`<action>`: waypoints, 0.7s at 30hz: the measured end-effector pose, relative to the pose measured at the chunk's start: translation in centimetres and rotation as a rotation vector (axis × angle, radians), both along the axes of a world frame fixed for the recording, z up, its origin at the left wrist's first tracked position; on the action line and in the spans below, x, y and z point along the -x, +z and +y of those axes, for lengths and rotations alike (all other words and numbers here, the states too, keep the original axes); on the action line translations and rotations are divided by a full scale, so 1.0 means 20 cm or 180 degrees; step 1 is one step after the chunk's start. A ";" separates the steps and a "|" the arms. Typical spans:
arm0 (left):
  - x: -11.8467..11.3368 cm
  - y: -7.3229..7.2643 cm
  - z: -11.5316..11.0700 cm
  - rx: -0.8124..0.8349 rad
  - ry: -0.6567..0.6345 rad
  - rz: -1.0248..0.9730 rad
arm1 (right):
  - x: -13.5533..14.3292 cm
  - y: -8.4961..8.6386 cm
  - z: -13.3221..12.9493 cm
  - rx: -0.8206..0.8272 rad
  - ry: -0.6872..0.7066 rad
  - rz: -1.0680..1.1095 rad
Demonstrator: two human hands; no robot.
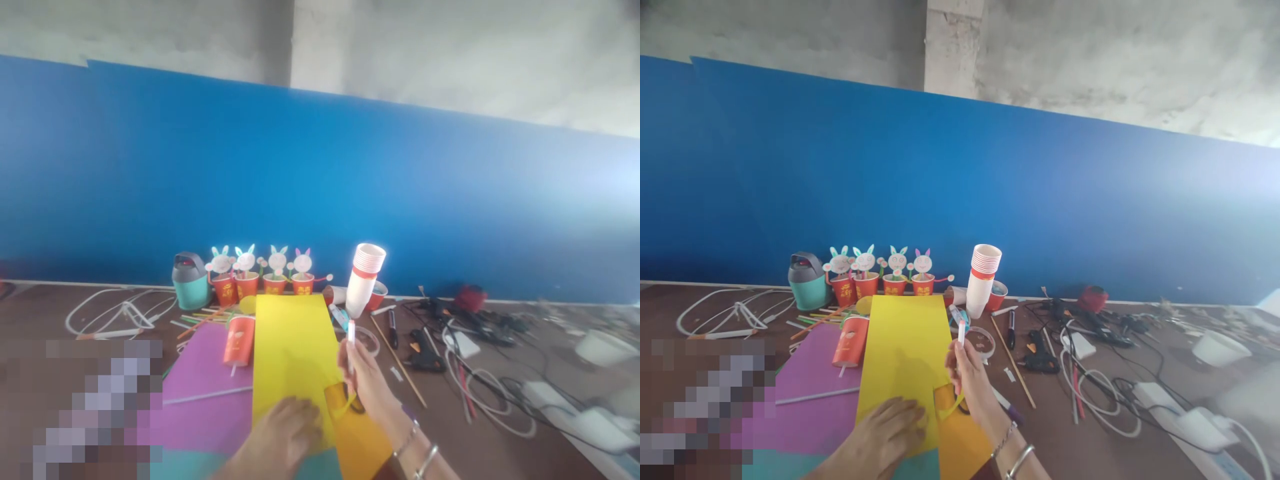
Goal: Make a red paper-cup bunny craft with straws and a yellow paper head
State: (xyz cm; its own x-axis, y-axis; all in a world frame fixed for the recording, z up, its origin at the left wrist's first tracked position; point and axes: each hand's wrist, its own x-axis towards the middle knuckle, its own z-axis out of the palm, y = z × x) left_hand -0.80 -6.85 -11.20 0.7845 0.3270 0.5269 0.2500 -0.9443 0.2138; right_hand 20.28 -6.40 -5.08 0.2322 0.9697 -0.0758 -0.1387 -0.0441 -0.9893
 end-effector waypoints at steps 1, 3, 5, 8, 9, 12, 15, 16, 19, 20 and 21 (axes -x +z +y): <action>-0.01 -0.02 0.00 0.0016 -0.0020 0.0023 | 0.01 -0.02 0.00 -0.0006 0.0017 0.0062; -0.02 -0.07 0.01 0.0030 -0.0001 0.0043 | 0.03 -0.06 0.01 -0.0049 0.0025 0.0119; -0.03 -0.10 0.01 0.0001 0.0058 0.0022 | 0.04 -0.08 0.01 -0.0071 0.0000 0.0064; -0.03 -0.14 0.02 -0.0054 0.0179 -0.0037 | 0.04 -0.09 0.01 -0.0029 0.0002 -0.0007; -0.03 -0.15 0.02 -0.0064 0.0218 -0.0073 | 0.04 -0.09 0.01 0.0006 0.0029 -0.0037; -0.04 -0.17 0.02 -0.0125 0.0232 -0.0183 | 0.03 -0.10 0.01 0.0115 0.0027 -0.0168; -0.04 -0.17 0.02 -0.0064 0.0216 -0.0141 | 0.02 -0.13 0.02 0.0014 -0.0184 -0.0110; -0.04 -0.17 0.02 -0.0033 0.0216 -0.0101 | 0.02 -0.14 0.02 -0.0075 -0.0258 -0.0101; -0.04 -0.15 0.02 -0.0026 0.0217 -0.0017 | 0.03 -0.14 0.04 -0.0298 -0.0282 -0.0262; -0.03 -0.14 0.02 -0.0047 0.0213 -0.0013 | 0.03 -0.14 0.04 -0.0327 -0.0228 -0.0358; -0.03 -0.12 0.02 -0.0064 0.0210 -0.0008 | 0.03 -0.13 0.04 -0.0346 -0.0164 -0.0425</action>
State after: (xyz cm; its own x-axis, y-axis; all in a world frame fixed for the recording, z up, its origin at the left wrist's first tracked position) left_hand -0.18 -6.50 -13.57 0.7603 0.3674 0.5357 0.3114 -0.9299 0.1958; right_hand 19.76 -5.62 -7.75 0.2828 0.9571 0.0636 -0.0052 0.0679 -0.9977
